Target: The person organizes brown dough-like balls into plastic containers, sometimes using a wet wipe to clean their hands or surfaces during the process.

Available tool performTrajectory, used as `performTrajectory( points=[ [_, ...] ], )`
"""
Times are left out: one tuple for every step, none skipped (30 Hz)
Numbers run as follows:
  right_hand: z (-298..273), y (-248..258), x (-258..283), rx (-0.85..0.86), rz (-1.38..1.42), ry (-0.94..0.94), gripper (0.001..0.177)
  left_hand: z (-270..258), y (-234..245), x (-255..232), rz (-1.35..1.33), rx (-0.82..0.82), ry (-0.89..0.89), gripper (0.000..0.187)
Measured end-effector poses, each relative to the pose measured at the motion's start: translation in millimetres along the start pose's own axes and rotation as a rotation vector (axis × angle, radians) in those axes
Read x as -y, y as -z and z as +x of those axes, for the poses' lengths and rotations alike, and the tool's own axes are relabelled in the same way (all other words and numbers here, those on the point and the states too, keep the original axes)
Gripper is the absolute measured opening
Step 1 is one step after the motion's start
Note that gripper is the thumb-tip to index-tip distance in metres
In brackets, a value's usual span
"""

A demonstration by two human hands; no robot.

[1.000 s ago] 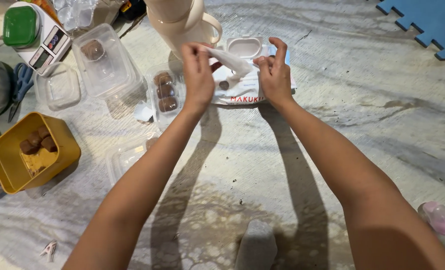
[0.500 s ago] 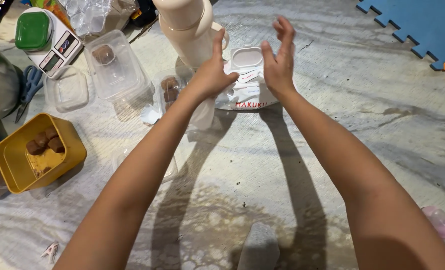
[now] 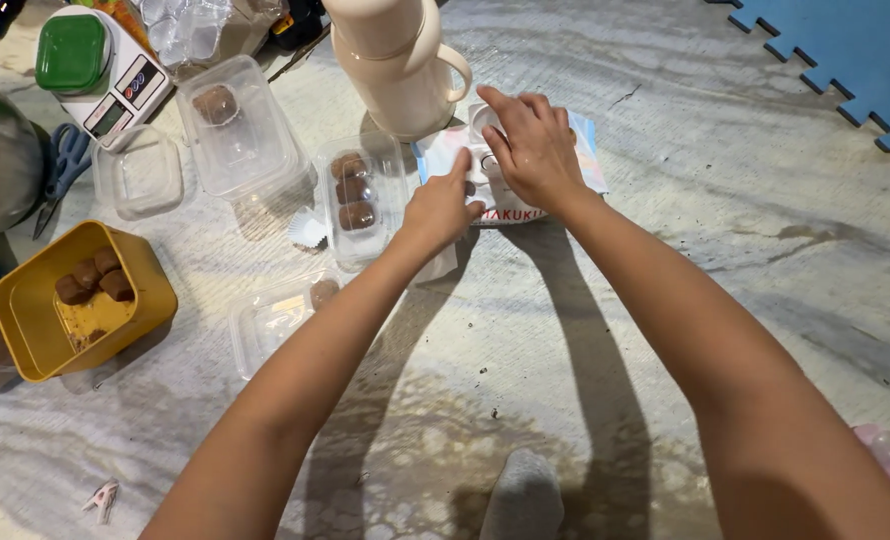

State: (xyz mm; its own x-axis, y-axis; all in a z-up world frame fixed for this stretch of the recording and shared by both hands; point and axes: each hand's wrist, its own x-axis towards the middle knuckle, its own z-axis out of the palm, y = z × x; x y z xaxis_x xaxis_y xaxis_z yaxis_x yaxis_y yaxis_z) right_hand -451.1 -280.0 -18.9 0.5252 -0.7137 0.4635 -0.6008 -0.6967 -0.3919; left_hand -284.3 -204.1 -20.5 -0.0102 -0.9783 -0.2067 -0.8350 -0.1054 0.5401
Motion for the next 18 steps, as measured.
performTrajectory(
  points=[
    [2,-5,-2,-0.034,-0.040,0.043,0.045,-4,-2,1,-0.012,-0.017,0.073,0.073],
    [6,-11,-3,-0.073,-0.078,0.083,0.046,-7,-2,4,-0.018,-0.032,0.145,0.076],
    [8,-15,-3,-0.112,-0.115,0.122,0.047,-7,-2,6,-0.024,-0.048,0.217,0.082],
    [9,-17,-2,-0.085,-0.069,0.053,0.046,-7,-3,10,-0.053,-0.066,0.265,0.080],
    [10,-18,0,-0.058,-0.022,-0.015,0.044,-6,-5,16,-0.081,-0.084,0.313,0.079],
    [13,-17,1,-0.028,0.020,-0.081,0.043,-3,-9,21,-0.114,-0.103,0.359,0.079],
    [17,-15,0,0.025,0.042,-0.182,0.042,2,-13,27,-0.115,-0.111,0.356,0.078],
    [21,-14,-1,0.083,0.066,-0.283,0.041,7,-18,36,-0.118,-0.116,0.357,0.077],
    [22,-14,-2,0.143,0.089,-0.383,0.040,12,-24,44,-0.120,-0.122,0.358,0.076],
    [20,-16,-3,0.147,0.168,-0.450,0.042,20,-30,53,-0.128,-0.072,0.356,0.072],
    [16,-17,-5,0.152,0.246,-0.517,0.044,28,-34,60,-0.137,-0.021,0.354,0.068],
    [13,-19,-8,0.152,0.324,-0.582,0.046,36,-37,66,-0.145,0.026,0.348,0.065],
    [9,-20,-10,0.120,0.257,-0.509,0.044,41,-40,70,-0.169,0.014,0.304,0.056],
    [6,-20,-12,0.089,0.186,-0.432,0.042,44,-41,70,-0.196,-0.002,0.258,0.047],
    [3,-21,-13,0.058,0.115,-0.355,0.039,46,-40,68,-0.222,-0.017,0.212,0.039],
    [0,-20,-14,0.042,0.065,-0.379,0.039,45,-38,62,-0.246,-0.107,0.169,0.037],
    [-4,-18,-14,0.027,0.015,-0.403,0.038,45,-36,51,-0.269,-0.195,0.126,0.036],
    [-8,-16,-12,0.009,-0.034,-0.433,0.038,44,-34,37,-0.287,-0.279,0.079,0.034]
  ],
)
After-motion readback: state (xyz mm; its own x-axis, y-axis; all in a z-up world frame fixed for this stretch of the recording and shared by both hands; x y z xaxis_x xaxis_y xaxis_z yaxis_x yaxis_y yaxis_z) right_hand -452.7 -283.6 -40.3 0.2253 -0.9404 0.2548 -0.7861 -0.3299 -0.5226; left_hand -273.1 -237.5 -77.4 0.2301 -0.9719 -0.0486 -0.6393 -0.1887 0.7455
